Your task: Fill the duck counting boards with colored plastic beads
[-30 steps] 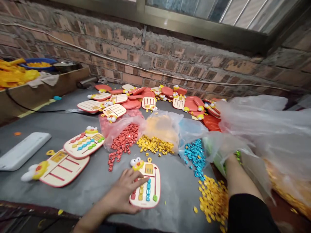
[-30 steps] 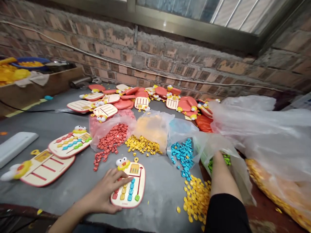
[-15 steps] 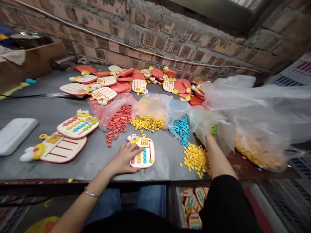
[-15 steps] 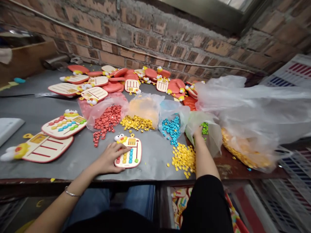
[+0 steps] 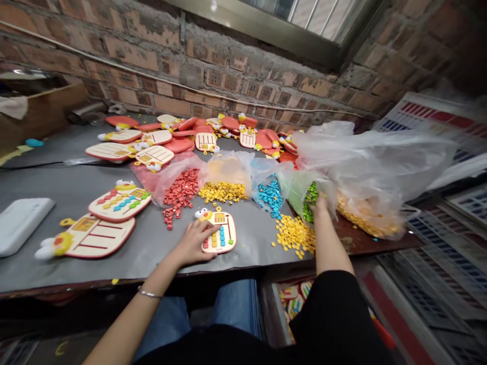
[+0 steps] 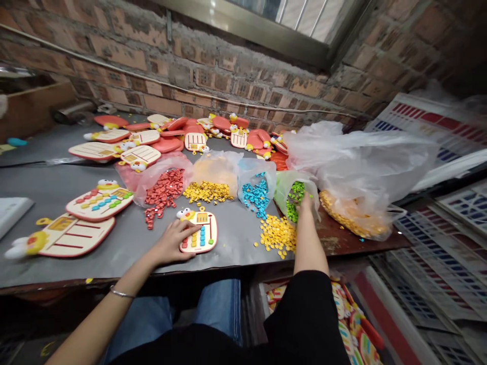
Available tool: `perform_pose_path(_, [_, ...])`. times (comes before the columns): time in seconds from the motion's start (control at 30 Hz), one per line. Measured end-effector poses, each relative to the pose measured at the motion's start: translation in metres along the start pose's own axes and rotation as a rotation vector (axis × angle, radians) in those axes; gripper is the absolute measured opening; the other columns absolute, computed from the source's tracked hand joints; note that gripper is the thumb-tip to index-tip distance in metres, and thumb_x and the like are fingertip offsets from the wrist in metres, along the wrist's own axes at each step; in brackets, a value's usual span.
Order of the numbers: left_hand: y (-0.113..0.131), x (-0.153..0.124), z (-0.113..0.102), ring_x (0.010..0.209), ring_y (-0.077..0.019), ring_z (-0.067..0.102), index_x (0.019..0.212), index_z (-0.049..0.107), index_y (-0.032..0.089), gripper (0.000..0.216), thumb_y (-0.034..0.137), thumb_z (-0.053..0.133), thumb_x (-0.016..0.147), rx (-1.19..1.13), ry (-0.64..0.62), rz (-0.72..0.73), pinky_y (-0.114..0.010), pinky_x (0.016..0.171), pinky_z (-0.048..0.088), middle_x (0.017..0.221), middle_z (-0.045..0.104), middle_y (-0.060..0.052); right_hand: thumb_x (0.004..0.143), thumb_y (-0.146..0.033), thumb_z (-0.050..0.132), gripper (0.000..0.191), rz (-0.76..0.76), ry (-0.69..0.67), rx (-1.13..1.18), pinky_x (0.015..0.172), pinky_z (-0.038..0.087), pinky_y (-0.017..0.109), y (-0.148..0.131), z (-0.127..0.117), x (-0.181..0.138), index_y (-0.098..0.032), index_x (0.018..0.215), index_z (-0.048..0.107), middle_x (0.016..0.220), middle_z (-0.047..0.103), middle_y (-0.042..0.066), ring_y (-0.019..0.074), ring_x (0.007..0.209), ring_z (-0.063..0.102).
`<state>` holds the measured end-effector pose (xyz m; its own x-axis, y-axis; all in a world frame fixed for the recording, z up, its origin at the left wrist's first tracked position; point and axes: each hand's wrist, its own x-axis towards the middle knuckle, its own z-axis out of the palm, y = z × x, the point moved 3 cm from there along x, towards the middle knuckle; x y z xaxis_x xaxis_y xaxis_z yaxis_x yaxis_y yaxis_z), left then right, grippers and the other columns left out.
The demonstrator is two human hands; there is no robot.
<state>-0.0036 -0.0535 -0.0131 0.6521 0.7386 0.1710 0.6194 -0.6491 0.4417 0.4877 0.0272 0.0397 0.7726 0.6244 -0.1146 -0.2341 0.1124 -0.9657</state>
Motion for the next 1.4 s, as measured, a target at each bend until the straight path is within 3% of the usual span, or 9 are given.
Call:
perform_pose_path(0.13, [-0.001, 0.000, 0.001, 0.114, -0.0316, 0.041, 0.138, 0.048, 0.028, 0.075, 0.044, 0.070, 0.068, 0.015, -0.010, 0.002, -0.045, 0.097, 0.033, 0.128, 0.050, -0.008, 0.091, -0.024, 0.049, 0.012, 0.089, 0.020, 0.048, 0.034, 0.031, 0.015, -0.009, -0.020, -0.011, -0.019, 0.080, 0.049, 0.065, 0.052, -0.006, 0.0069, 0.046, 0.045])
perform_pose_path(0.27, [-0.003, 0.000, 0.002, 0.114, -0.0320, 0.042, 0.138, 0.049, 0.027, 0.074, 0.046, 0.069, 0.069, 0.027, -0.006, 0.014, -0.044, 0.095, 0.034, 0.127, 0.051, -0.008, 0.076, -0.028, 0.064, 0.018, 0.059, -0.086, 0.127, 0.033, 0.031, 0.015, -0.003, -0.024, -0.053, -0.021, 0.078, 0.047, 0.063, 0.053, -0.007, 0.0088, 0.048, 0.051])
perform_pose_path(0.43, [-0.005, 0.000, 0.004, 0.111, -0.0316, 0.043, 0.138, 0.049, 0.028, 0.072, 0.047, 0.068, 0.071, 0.026, 0.025, 0.028, -0.044, 0.093, 0.035, 0.126, 0.051, -0.008, 0.068, -0.037, 0.071, 0.029, -0.061, -0.262, 0.057, 0.036, 0.034, 0.016, 0.030, 0.001, -0.118, -0.021, 0.080, 0.051, 0.063, 0.053, -0.006, 0.0091, 0.049, 0.052])
perform_pose_path(0.53, [-0.005, -0.001, 0.004, 0.111, -0.0313, 0.043, 0.138, 0.049, 0.030, 0.073, 0.045, 0.069, 0.070, 0.018, 0.022, 0.023, -0.043, 0.093, 0.035, 0.126, 0.051, -0.008, 0.072, -0.043, 0.067, 0.027, -0.199, -0.314, -0.190, 0.041, 0.037, 0.020, 0.055, 0.019, -0.144, -0.020, 0.082, 0.058, 0.064, 0.055, -0.004, 0.0108, 0.052, 0.051])
perform_pose_path(0.67, [-0.005, -0.001, 0.004, 0.112, -0.0320, 0.043, 0.138, 0.049, 0.030, 0.074, 0.046, 0.069, 0.069, 0.006, 0.027, 0.025, -0.045, 0.094, 0.035, 0.125, 0.051, -0.008, 0.077, -0.040, 0.061, 0.021, -0.582, -0.406, -0.540, 0.067, 0.048, 0.031, 0.078, 0.038, -0.166, -0.019, 0.076, 0.063, 0.078, 0.062, 0.004, 0.0193, 0.076, 0.058])
perform_pose_path(0.77, [-0.005, -0.001, 0.004, 0.113, -0.0322, 0.042, 0.137, 0.050, 0.030, 0.075, 0.046, 0.071, 0.067, -0.006, 0.025, 0.022, -0.045, 0.095, 0.035, 0.125, 0.051, -0.008, 0.082, -0.034, 0.056, 0.018, -0.729, -0.499, -0.694, 0.082, 0.046, 0.037, 0.089, 0.045, -0.175, -0.020, 0.077, 0.065, 0.083, 0.060, 0.006, 0.0222, 0.084, 0.059])
perform_pose_path(0.97, [-0.003, 0.000, 0.003, 0.114, -0.0328, 0.042, 0.136, 0.051, 0.028, 0.073, 0.046, 0.070, 0.068, 0.002, 0.019, 0.021, -0.045, 0.094, 0.036, 0.125, 0.052, -0.008, 0.084, -0.036, 0.055, 0.021, -0.784, -0.630, -0.795, 0.087, 0.045, 0.038, 0.100, 0.049, -0.180, -0.021, 0.074, 0.064, 0.095, 0.059, 0.008, 0.0236, 0.093, 0.058])
perform_pose_path(1.1, [-0.001, 0.000, 0.001, 0.116, -0.0333, 0.042, 0.136, 0.051, 0.027, 0.070, 0.046, 0.068, 0.071, 0.015, 0.017, 0.025, -0.045, 0.096, 0.035, 0.126, 0.051, -0.009, 0.085, -0.039, 0.057, 0.021, -0.777, -0.645, -0.845, 0.090, 0.042, 0.040, 0.099, 0.049, -0.183, -0.022, 0.080, 0.068, 0.099, 0.063, 0.008, 0.0239, 0.096, 0.059])
perform_pose_path(1.4, [0.001, 0.000, 0.000, 0.118, -0.0340, 0.041, 0.136, 0.051, 0.027, 0.072, 0.048, 0.069, 0.070, 0.014, -0.001, 0.009, -0.046, 0.098, 0.035, 0.126, 0.050, -0.009, 0.087, -0.039, 0.059, 0.027, -0.711, -0.714, -0.892, 0.108, 0.020, 0.056, 0.095, 0.045, -0.190, -0.028, 0.109, 0.070, 0.122, 0.065, 0.007, 0.0294, 0.120, 0.054])
